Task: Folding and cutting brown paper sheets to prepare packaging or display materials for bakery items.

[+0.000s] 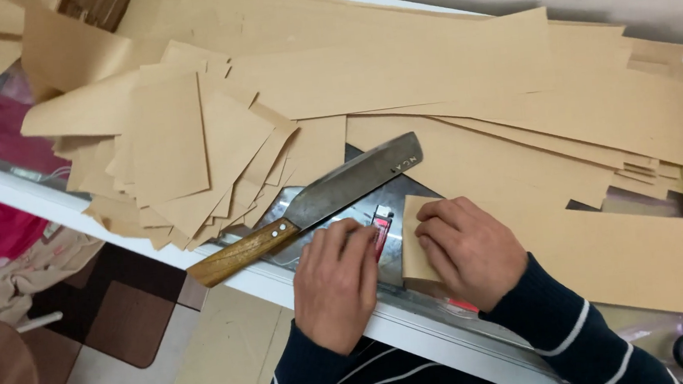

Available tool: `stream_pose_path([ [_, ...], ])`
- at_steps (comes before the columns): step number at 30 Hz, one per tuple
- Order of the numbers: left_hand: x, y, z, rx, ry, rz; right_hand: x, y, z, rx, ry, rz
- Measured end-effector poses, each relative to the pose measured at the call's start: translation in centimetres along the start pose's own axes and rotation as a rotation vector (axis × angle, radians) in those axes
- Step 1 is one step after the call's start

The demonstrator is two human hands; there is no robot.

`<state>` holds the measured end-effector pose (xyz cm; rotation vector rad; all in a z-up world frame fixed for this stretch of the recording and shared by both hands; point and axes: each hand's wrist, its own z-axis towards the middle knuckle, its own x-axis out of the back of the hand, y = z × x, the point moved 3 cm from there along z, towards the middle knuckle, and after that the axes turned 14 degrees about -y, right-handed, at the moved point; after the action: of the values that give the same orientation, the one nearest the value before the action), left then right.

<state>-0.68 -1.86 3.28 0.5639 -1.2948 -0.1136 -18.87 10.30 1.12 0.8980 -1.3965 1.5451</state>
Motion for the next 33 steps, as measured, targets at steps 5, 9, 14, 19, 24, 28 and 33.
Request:
stream_pose_path([
  [5, -1.9, -0.2, 1.3, 0.256, -0.183, 0.174, 0.6, -0.4, 0.1, 0.049, 0.025, -0.091],
  [9, -1.8, -0.3, 1.6, 0.278, -0.210, 0.051, 0.3, -0.1, -0.4, -0.003, 0.026, -0.060],
  [14, -0.1, -1.2, 1.7, 0.262, -0.174, -0.229, -0.2, 0.0, -0.4, 0.014, 0.023, -0.054],
  [19, 2.2, 0.6, 3.2, 0.096, -0.037, -0.415, -0.1, -0.1, -0.5, 0.004, 0.013, -0.066],
  [24, 1.7, 0.7, 3.6, 0.113, -0.051, -0.419, 0.5, -0.2, -0.5, 0.011, 0.014, -0.049],
  [28, 2.0, 0.9, 4.1, 0.001, -0.029, -0.538, 0.3, -0.1, -0.5, -0.010, 0.012, -0.037],
  [33, 0.7, 0.8, 4.5, -0.051, -0.058, -0.383, 0.0, 0.0, -0.7, -0.011, 0.010, -0.031],
])
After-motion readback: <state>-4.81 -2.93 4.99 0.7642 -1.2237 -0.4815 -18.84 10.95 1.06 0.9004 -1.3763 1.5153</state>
